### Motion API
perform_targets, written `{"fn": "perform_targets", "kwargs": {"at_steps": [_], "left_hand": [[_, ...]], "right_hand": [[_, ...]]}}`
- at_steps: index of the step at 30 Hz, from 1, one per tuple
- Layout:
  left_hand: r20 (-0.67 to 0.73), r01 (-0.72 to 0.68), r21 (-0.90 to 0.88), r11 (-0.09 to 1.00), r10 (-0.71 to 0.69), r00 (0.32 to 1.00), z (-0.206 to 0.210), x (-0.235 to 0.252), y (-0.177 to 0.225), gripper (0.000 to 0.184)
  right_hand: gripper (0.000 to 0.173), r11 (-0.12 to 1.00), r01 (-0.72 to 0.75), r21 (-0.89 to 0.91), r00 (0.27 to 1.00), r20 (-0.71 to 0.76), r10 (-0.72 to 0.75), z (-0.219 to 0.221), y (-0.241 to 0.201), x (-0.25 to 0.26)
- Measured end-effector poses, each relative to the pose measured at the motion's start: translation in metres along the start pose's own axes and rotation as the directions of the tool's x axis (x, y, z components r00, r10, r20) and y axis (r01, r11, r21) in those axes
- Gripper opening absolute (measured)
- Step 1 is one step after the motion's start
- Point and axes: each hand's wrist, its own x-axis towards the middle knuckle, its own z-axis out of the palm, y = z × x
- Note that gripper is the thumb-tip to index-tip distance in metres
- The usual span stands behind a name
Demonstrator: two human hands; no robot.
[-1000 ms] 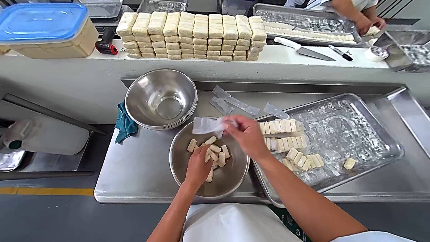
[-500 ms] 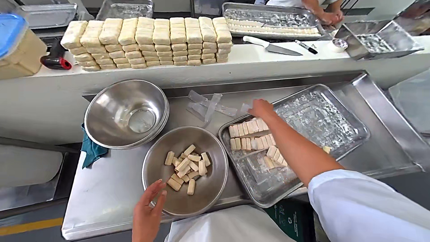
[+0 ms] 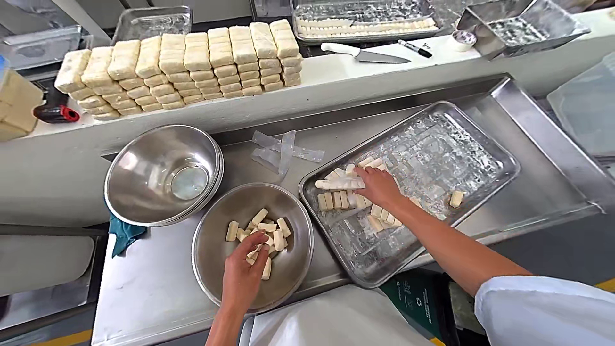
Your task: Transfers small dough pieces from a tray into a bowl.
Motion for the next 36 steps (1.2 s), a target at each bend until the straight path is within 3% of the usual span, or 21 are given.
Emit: {"fn": "perform_targets", "kwargs": {"at_steps": [2,6,8,10,12,14,16,18,20,23,27,29,32,34,36], "left_hand": [[0.014,-0.024,-0.005,1.0,0.024,1.0,0.005,0.002,0.003,0.036],[0.013,-0.005,-0.1,0.995,0.006,1.0,0.0,0.003,0.009,0.036],[0.025,0.062,-0.228,0.972,-0.058,0.998,-0.007,0.005,0.014,0.046],[0.081,0.125,-0.314,0.941,-0.104,0.991,-0.015,0.01,0.018,0.063],[0.136,0.145,-0.36,0.922,-0.102,0.985,-0.019,0.015,0.02,0.066],[0.112,0.147,-0.382,0.912,-0.113,0.987,-0.027,0.016,0.021,0.047],[0.019,0.146,-0.268,0.952,-0.147,0.989,-0.037,0.011,0.015,0.035],[-0.093,0.176,-0.047,0.983,-0.18,0.979,-0.043,0.003,0.007,0.034],[-0.202,0.202,0.045,0.978,-0.189,0.961,-0.046,-0.007,-0.001,0.034],[-0.303,0.217,-0.057,0.974,-0.224,0.926,-0.056,-0.023,-0.012,0.033],[-0.273,0.202,-0.343,0.917,-0.304,0.913,-0.071,-0.034,-0.031,0.029],[-0.228,0.213,-0.371,0.904,-0.311,0.923,-0.072,-0.037,-0.033,0.029],[-0.191,0.226,-0.247,0.942,-0.276,0.942,-0.072,-0.039,-0.026,0.027],[-0.178,0.205,-0.232,0.951,-0.248,0.952,-0.076,-0.039,-0.022,0.026],[-0.166,0.161,-0.282,0.946,-0.213,0.963,-0.083,-0.039,-0.022,0.026]], "right_hand": [[0.04,0.994,0.009,0.111,1.0,0.023,-0.012,0.0,0.011,-0.008],[0.032,0.869,-0.059,0.49,0.995,0.103,0.01,-0.036,0.01,-0.025],[0.027,0.791,-0.033,0.611,0.984,0.156,-0.08,-0.066,-0.017,-0.036],[0.026,0.753,0.092,0.651,0.953,0.163,-0.257,-0.087,-0.058,-0.041],[0.026,0.72,0.225,0.657,0.889,0.164,-0.427,-0.094,-0.103,-0.042],[0.024,0.691,0.276,0.668,0.837,0.187,-0.515,-0.087,-0.144,-0.035],[0.028,0.748,0.282,0.601,0.875,0.158,-0.457,-0.069,-0.176,-0.029],[0.037,0.837,0.239,0.492,0.929,0.134,-0.345,-0.05,-0.204,-0.029],[0.045,0.875,0.203,0.44,0.948,0.136,-0.288,-0.036,-0.223,-0.034],[0.05,0.839,0.207,0.504,0.926,0.176,-0.334,-0.023,-0.226,-0.033],[0.039,0.622,0.102,0.776,0.828,0.28,-0.485,-0.007,-0.206,-0.035],[0.029,0.682,0.115,0.722,0.873,0.254,-0.416,-0.006,-0.208,-0.04],[0.028,0.872,0.159,0.463,0.962,0.126,-0.242,0.005,-0.207,-0.03],[0.029,0.908,0.146,0.393,0.979,0.074,-0.19,0.013,-0.201,-0.023],[0.028,0.899,0.185,0.397,0.971,0.065,-0.228,0.015,-0.2,-0.025]]}}
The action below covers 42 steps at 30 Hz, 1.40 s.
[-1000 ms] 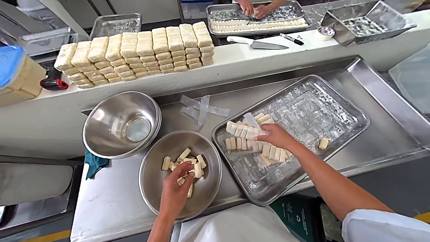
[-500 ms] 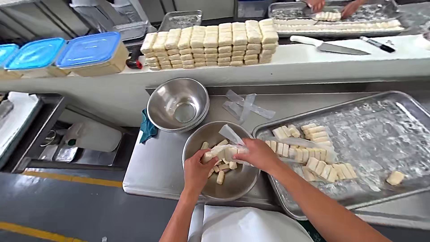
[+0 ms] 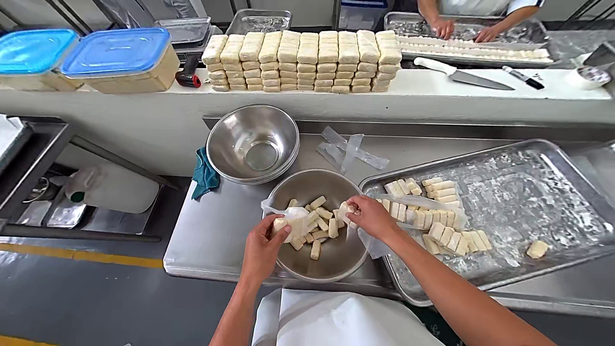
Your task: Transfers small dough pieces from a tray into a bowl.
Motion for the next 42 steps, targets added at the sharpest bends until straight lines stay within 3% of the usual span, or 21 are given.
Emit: {"fn": "perform_targets", "kwargs": {"at_steps": [2,4,6,8,9,14,18,22,24,26,28,31,35,37,39,42], "left_hand": [[0.044,-0.014,-0.087,0.996,0.018,0.999,-0.001,0.002,0.0,0.027],[0.115,-0.005,-0.146,0.989,0.022,0.993,0.006,0.005,0.001,0.03],[0.173,0.012,-0.202,0.979,0.024,0.985,0.02,0.007,0.003,0.031],[0.168,0.004,-0.232,0.973,0.036,0.985,0.032,0.01,0.004,0.03],[0.144,-0.01,-0.207,0.978,0.041,0.989,0.035,0.012,0.003,0.03],[0.011,-0.037,0.144,0.989,0.036,0.999,0.042,0.017,-0.001,0.031],[-0.083,-0.077,0.099,0.992,0.086,0.993,0.036,0.019,0.004,0.035],[0.074,0.016,-0.176,0.984,-0.003,0.997,0.031,0.024,0.006,0.043],[0.141,0.073,-0.273,0.959,-0.035,0.989,0.034,0.025,0.006,0.035],[0.186,0.08,-0.312,0.947,-0.022,0.982,0.04,0.027,0.007,0.024],[0.212,0.06,-0.282,0.958,0.001,0.977,0.047,0.025,0.008,0.02],[0.214,0.027,-0.184,0.982,0.013,0.977,0.055,0.022,0.012,0.021],[-0.017,-0.131,0.05,0.99,0.132,0.991,0.043,0.021,0.014,0.034],[-0.111,-0.122,0.111,0.986,0.135,0.985,0.035,0.024,0.011,0.044],[-0.071,-0.075,0.12,0.99,0.084,0.994,0.031,0.027,0.01,0.058],[0.177,-0.019,0.046,0.999,0.011,0.984,0.039,0.025,0.011,0.057]], "right_hand": [[0.034,0.991,0.067,0.119,0.996,0.043,-0.072,0.001,-0.01,-0.006],[0.052,0.923,0.086,0.376,0.986,0.1,-0.133,0.001,-0.029,-0.013],[0.064,0.753,0.001,0.658,0.969,0.184,-0.162,0.002,-0.049,-0.019],[0.057,0.609,-0.066,0.79,0.965,0.206,-0.162,0.007,-0.061,-0.022],[0.053,0.61,-0.066,0.79,0.972,0.19,-0.14,0.01,-0.063,-0.023],[0.062,0.88,-0.052,0.473,0.997,-0.029,0.074,0.017,-0.058,-0.023],[0.059,0.938,-0.111,0.329,0.993,-0.008,0.121,0.008,-0.06,-0.026],[0.049,0.95,-0.058,0.306,0.998,0.014,0.056,0.008,-0.052,-0.031],[0.04,0.949,-0.038,0.314,0.999,0.026,0.031,0.011,-0.053,-0.031],[0.045,0.944,0.015,0.33,0.997,0.062,-0.038,0.01,-0.055,-0.031],[0.061,0.913,0.038,0.407,0.984,0.142,-0.105,0.007,-0.06,-0.033],[0.057,0.856,-0.019,0.516,0.992,0.12,-0.05,0.014,-0.064,-0.032],[0.046,0.823,-0.029,0.567,1.0,0.014,0.026,0.013,-0.058,-0.028],[0.046,0.805,-0.037,0.592,0.999,0.008,0.04,0.009,-0.058,-0.029],[0.046,0.764,-0.014,0.646,1.0,0.027,-0.005,0.006,-0.058,-0.03],[0.045,0.751,0.003,0.66,0.991,0.098,-0.09,0.006,-0.069,-0.03]]}}
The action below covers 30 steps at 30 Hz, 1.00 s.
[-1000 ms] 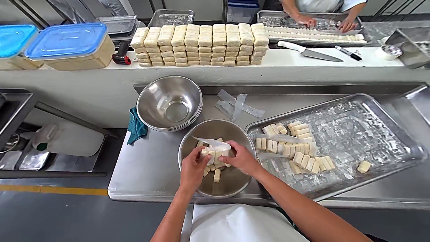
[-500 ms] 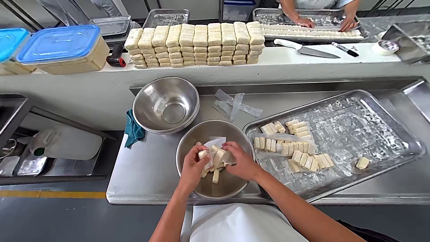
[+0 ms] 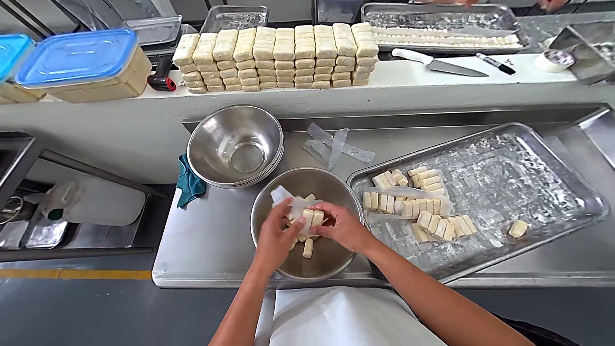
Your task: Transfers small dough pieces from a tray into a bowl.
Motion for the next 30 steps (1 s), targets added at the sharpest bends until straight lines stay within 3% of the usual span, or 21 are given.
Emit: {"fn": "perform_targets", "kwargs": {"at_steps": [1,3,6,9,15,18,20,22,24,25,27,30], "left_hand": [[0.066,0.018,-0.029,0.999,-0.016,0.998,0.007,0.001,0.001,0.051],[0.069,0.051,-0.019,0.999,-0.05,0.996,0.018,0.004,0.004,0.039],[-0.073,-0.023,0.153,0.988,0.034,0.997,0.025,0.004,0.004,0.032],[-0.19,-0.085,0.202,0.976,0.124,0.974,0.024,0.004,0.004,0.04],[-0.149,-0.086,0.034,0.996,0.091,0.985,0.009,0.005,0.024,0.031],[-0.077,-0.107,-0.048,0.993,0.103,0.992,0.012,0.004,0.036,0.027],[-0.007,-0.188,-0.13,0.973,0.189,0.982,0.015,0.002,0.046,0.021],[0.044,-0.281,-0.194,0.94,0.294,0.955,0.015,-0.001,0.057,0.02],[0.023,-0.374,-0.215,0.902,0.387,0.922,0.009,-0.003,0.069,0.022],[0.002,-0.398,-0.23,0.888,0.409,0.912,0.003,-0.003,0.074,0.023],[-0.037,-0.415,-0.261,0.872,0.42,0.907,-0.009,-0.003,0.078,0.024],[-0.053,-0.401,-0.289,0.869,0.403,0.914,-0.014,-0.003,0.075,0.024]], "right_hand": [[0.044,0.999,0.004,-0.052,1.0,0.015,-0.003,0.003,-0.002,0.002],[0.04,0.975,0.025,-0.219,0.999,-0.016,-0.029,0.009,-0.002,0.006],[0.035,0.901,0.093,-0.424,0.975,-0.144,-0.169,0.017,0.002,0.004],[0.032,0.862,0.183,-0.472,0.918,-0.231,-0.321,0.019,0.004,0.0],[0.039,0.957,0.067,-0.281,0.983,-0.147,-0.112,-0.008,0.006,-0.002],[0.054,0.909,0.052,-0.414,0.994,-0.067,-0.088,-0.009,0.011,0.0],[0.067,0.851,0.088,-0.518,0.993,-0.024,-0.118,0.0,0.013,0.002],[0.056,0.842,0.104,-0.53,0.991,-0.013,-0.131,0.008,0.02,0.008],[0.041,0.888,0.091,-0.451,0.993,-0.022,-0.113,0.009,0.028,0.011],[0.042,0.937,0.07,-0.342,0.997,-0.001,-0.075,0.008,0.029,0.012],[0.062,0.999,-0.031,-0.03,0.987,0.157,0.036,0.003,0.022,0.008],[0.076,0.934,-0.158,0.321,0.91,0.414,0.011,0.002,0.019,0.0]]}}
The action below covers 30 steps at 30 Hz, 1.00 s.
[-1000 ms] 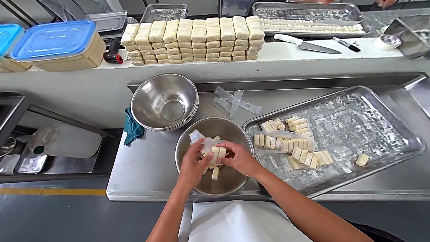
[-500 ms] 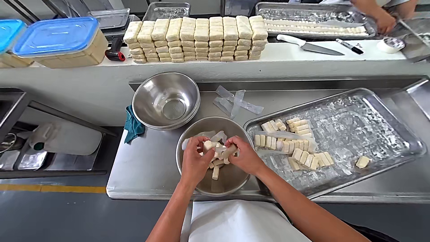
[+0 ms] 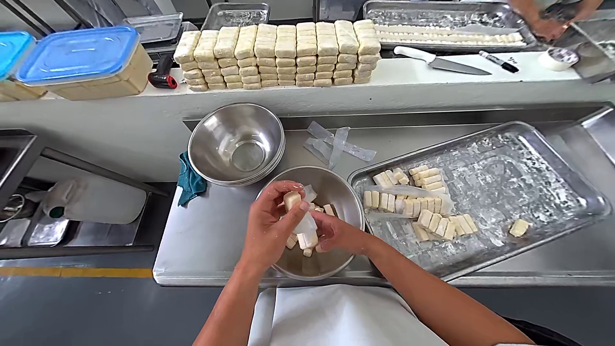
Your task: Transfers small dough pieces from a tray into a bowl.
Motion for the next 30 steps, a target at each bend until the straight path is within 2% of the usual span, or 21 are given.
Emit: {"fn": "perform_targets", "kwargs": {"at_steps": [2,3,5,6,8,10,12,15,17,18,20,21,23,26,28,30], "left_hand": [[-0.016,-0.003,0.09,0.996,0.004,1.0,-0.002,-0.001,-0.002,0.024],[-0.028,-0.016,0.21,0.977,0.023,0.999,-0.005,-0.001,-0.002,0.024],[-0.076,-0.04,0.497,0.867,0.089,0.993,-0.019,-0.002,-0.004,0.027],[-0.109,-0.021,0.593,0.805,0.107,0.988,-0.027,-0.004,-0.006,0.03],[-0.176,0.028,0.662,0.749,0.119,0.977,-0.044,-0.01,-0.011,0.034],[-0.235,0.098,0.657,0.747,0.079,0.969,-0.055,-0.019,-0.018,0.034],[-0.233,0.2,0.63,0.751,-0.063,0.971,-0.056,-0.028,-0.028,0.032],[-0.089,0.345,0.541,0.767,-0.355,0.931,-0.038,-0.037,-0.047,0.039],[0.052,0.411,0.357,0.839,-0.457,0.888,-0.02,-0.041,-0.059,0.047],[0.102,0.429,0.239,0.871,-0.462,0.881,-0.011,-0.042,-0.063,0.046],[0.082,0.445,0.055,0.894,-0.449,0.89,0.004,-0.044,-0.066,0.034],[0.042,0.444,0.022,0.896,-0.444,0.895,0.008,-0.044,-0.067,0.029],[-0.022,0.441,0.004,0.898,-0.44,0.897,0.009,-0.046,-0.068,0.025],[-0.009,0.445,-0.008,0.896,-0.445,0.896,0.009,-0.052,-0.073,0.028],[0.037,0.45,0.025,0.892,-0.451,0.892,0.01,-0.055,-0.078,0.034],[-0.004,0.425,0.129,0.896,-0.428,0.904,0.012,-0.056,-0.081,0.03]], "right_hand": [[0.062,0.99,0.019,0.143,0.999,0.044,-0.026,0.001,0.003,-0.001],[0.051,0.986,0.025,0.164,1.0,0.009,-0.027,0.002,0.002,-0.002],[0.039,0.999,0.002,0.04,0.99,-0.14,0.003,0.001,-0.003,-0.006],[0.041,0.997,-0.025,-0.072,0.978,-0.209,0.009,-0.002,-0.004,-0.007],[0.049,0.966,-0.093,-0.242,0.954,-0.299,0.017,-0.016,-0.002,-0.012],[0.056,0.937,-0.149,-0.315,0.914,-0.406,0.009,-0.026,0.003,-0.018],[0.058,0.926,-0.169,-0.338,0.877,-0.481,-0.015,-0.026,0.001,-0.023],[0.05,0.932,0.003,-0.363,0.911,-0.384,-0.152,-0.005,-0.016,-0.026],[0.045,0.863,0.153,-0.482,0.915,-0.26,-0.308,0.013,-0.026,-0.021],[0.044,0.797,0.196,-0.572,0.899,-0.22,-0.379,0.018,-0.027,-0.019],[0.045,0.695,0.159,-0.701,0.87,-0.234,-0.435,0.018,-0.025,-0.014],[0.048,0.706,0.121,-0.698,0.859,-0.283,-0.427,0.016,-0.022,-0.013],[0.053,0.827,0.085,-0.555,0.866,-0.369,-0.337,0.012,-0.02,-0.015],[0.045,0.944,0.058,-0.324,0.903,-0.385,-0.188,0.011,-0.021,-0.019],[0.035,0.944,0.043,-0.326,0.901,-0.395,-0.178,0.014,-0.017,-0.018],[0.031,0.907,0.02,-0.42,0.888,-0.409,-0.209,0.019,-0.01,-0.014]]}}
